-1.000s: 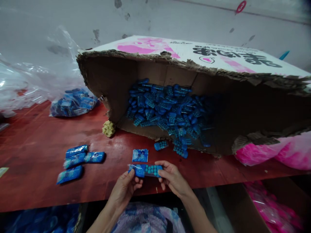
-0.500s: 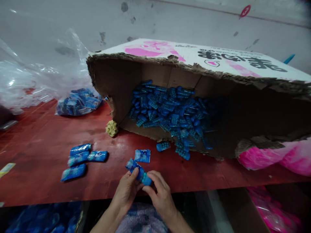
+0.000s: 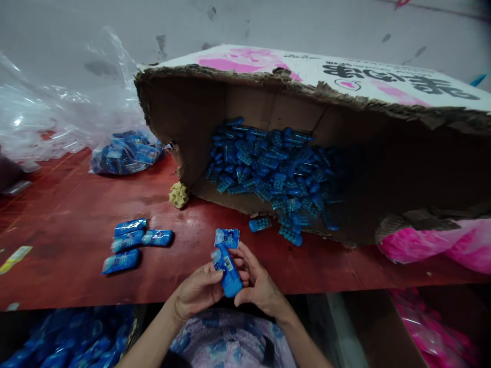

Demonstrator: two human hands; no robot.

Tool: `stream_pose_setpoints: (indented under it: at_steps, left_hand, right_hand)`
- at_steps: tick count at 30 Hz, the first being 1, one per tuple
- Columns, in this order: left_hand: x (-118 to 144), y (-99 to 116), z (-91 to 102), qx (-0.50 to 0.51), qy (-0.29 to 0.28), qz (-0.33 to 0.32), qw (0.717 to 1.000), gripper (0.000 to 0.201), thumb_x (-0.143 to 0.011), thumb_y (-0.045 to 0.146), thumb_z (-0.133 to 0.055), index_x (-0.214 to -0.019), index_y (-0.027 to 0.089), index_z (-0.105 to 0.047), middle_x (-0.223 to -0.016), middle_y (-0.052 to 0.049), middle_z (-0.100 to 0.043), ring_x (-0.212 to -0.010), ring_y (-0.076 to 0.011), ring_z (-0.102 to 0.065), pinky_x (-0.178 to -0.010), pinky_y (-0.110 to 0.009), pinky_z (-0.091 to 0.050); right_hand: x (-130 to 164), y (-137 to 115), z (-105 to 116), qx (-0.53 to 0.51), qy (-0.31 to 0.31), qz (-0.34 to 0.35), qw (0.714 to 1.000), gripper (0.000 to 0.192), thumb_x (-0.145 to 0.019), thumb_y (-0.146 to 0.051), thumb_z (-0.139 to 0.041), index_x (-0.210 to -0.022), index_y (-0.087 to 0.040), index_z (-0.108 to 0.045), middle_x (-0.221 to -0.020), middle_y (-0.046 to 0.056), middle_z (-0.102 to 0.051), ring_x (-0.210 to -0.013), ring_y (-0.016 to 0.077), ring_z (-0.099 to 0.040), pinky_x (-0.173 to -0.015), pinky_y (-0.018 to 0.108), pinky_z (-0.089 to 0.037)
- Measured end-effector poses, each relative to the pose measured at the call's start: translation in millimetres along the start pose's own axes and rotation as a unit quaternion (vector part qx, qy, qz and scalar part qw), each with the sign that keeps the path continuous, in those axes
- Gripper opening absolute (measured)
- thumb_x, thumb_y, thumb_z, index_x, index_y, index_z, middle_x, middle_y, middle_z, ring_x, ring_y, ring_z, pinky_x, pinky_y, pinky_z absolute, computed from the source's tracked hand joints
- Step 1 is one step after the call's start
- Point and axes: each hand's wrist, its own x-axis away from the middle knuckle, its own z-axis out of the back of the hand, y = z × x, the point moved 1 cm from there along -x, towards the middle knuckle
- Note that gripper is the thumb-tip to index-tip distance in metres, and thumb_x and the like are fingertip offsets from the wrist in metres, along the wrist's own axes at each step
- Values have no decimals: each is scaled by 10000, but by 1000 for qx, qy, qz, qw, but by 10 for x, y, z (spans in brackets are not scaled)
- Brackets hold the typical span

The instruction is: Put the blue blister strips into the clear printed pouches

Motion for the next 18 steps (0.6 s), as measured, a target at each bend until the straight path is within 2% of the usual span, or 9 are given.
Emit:
stream_pose_setpoints:
  at_steps: [3,6,12,18]
  left_hand:
    - [-13,-23,-4,-4,-11,7,1000,324,-725,165,-602,-1046,133,-632,-865,-102,-716,-920,-238,-630,-865,-356,-419]
    - [-15,-76,-33,-4,4,-5,1000,302,-711,185,-626,-1008,142,-652,-873,-92,-714,-887,-220,-638,-842,-328,-430]
    - [-15,-201,-132,10,85,-63,994,221,-698,249,-652,-886,140,-692,-818,-61,-717,-791,-159,-641,-781,-246,-446]
    - [-13,-276,-172,19,146,-87,985,170,-739,259,-608,-830,144,-694,-793,-55,-716,-767,-155,-637,-777,-265,-462]
  right_hand:
    - [-23,17,37,2,-15,-14,1000,947,-501,-337,-818,-1303,-405,-319,-1347,31,-399,-1201,238,-413,-904,363,-411]
    - [-33,69,66,-12,-7,-10,1000,928,-498,-361,-815,-1296,-393,-342,-1263,36,-473,-1141,227,-472,-883,347,-414]
    - [-44,104,10,-14,27,-2,1000,851,-551,-443,-770,-1294,-352,-367,-1113,24,-550,-927,163,-560,-731,245,-448]
    - [-71,52,-72,3,38,12,999,777,-628,-509,-692,-1306,-340,-353,-1024,7,-590,-798,134,-562,-618,202,-438]
